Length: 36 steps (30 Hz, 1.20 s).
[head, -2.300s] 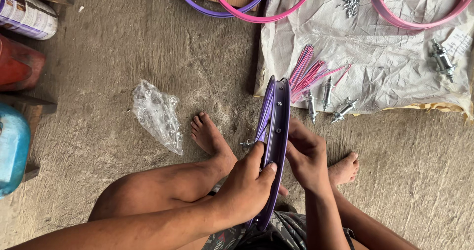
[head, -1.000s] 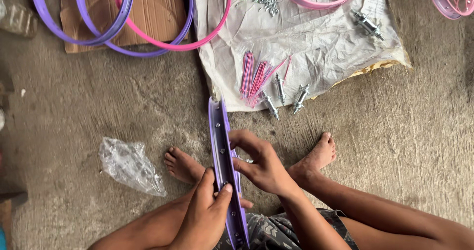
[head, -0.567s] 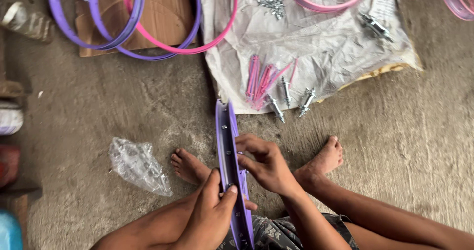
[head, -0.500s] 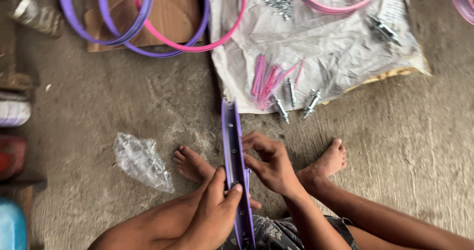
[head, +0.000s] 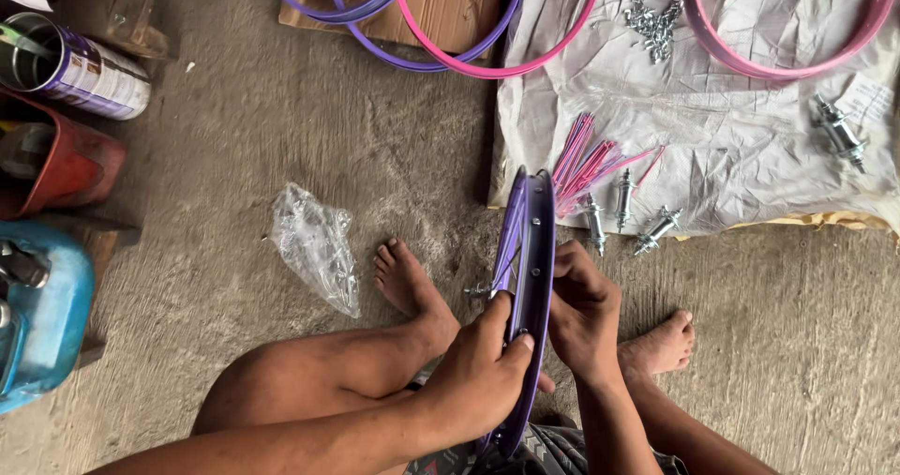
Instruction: The person assembles a bicycle wheel by inserting spokes into the hub and rim, then tightening the nipples by hand. The person works on two purple rims, first completing one wheel and then starting the second.
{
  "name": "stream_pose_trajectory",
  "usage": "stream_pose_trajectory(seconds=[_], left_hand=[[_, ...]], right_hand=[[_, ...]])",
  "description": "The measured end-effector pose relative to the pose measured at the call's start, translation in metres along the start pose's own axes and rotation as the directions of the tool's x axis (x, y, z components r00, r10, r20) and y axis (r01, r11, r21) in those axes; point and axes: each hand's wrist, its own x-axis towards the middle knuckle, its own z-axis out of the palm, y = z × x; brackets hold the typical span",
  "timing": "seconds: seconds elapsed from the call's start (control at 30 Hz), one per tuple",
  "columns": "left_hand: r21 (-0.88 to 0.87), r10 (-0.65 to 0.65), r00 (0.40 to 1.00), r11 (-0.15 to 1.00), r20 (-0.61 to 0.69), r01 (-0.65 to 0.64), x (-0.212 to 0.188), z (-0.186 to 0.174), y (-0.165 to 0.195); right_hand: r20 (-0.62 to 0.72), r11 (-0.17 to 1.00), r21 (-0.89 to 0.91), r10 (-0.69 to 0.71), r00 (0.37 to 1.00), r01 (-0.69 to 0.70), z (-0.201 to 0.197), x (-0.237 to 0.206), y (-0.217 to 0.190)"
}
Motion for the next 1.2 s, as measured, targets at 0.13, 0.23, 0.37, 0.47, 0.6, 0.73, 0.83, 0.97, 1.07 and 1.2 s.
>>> stream_pose_trajectory(seconds=[0.13,0.23,0.37,0.47,0.6,0.73,0.83,0.97,1.07,1.2], left_hand=[[-0.016,-0.03,1.0,0.999,0.001,0.03,-0.001,-0.003,0.001],[-0.1,-0.02,1.0,0.995,0.003,0.02,0.001,-0.004,0.0],[-0.173,-0.018,1.0,0.985,-0.013,0.015,0.0,-0.003,-0.002],[-0.089,-0.037,0.999,0.995,0.001,0.037,-0.002,-0.004,0.0],[-0.15,0.052,0.999,0.987,-0.006,-0.052,0.005,-0.015,0.005],[-0.462,0.068,0.975,0.872,-0.213,-0.162,0.026,-0.056,0.009],[-0.441,0.247,0.898,0.803,-0.365,-0.4,0.028,-0.106,0.01],[-0.436,0.2,0.8,0.751,-0.565,-0.496,0.025,-0.201,0.012],[-0.464,0.126,0.68,0.641,-0.722,-0.611,0.019,-0.271,-0.014],[-0.516,0.183,0.587,0.321,-0.789,-0.794,0.024,-0.344,-0.077]], right_hand=[[0.072,0.999,-0.034,0.007,0.997,-0.005,-0.005,0.01,-0.011],[0.07,0.991,-0.132,0.03,0.997,-0.02,-0.007,0.009,-0.015],[-0.016,0.996,-0.066,0.052,0.999,-0.053,0.0,0.001,-0.007],[-0.014,0.993,-0.092,-0.072,0.997,0.07,0.003,-0.001,-0.002],[-0.116,0.995,0.014,0.098,0.988,-0.097,0.004,0.0,-0.002],[-0.285,0.966,-0.113,0.195,0.939,-0.235,-0.008,0.001,-0.001],[-0.303,0.959,-0.178,0.161,0.939,-0.222,-0.025,0.003,0.011],[-0.327,0.99,-0.067,0.095,0.94,-0.123,-0.043,0.003,0.035],[-0.316,0.99,-0.047,0.112,0.942,-0.134,-0.049,0.004,0.048],[-0.331,0.966,-0.078,0.21,0.92,-0.248,-0.045,0.009,0.066]])
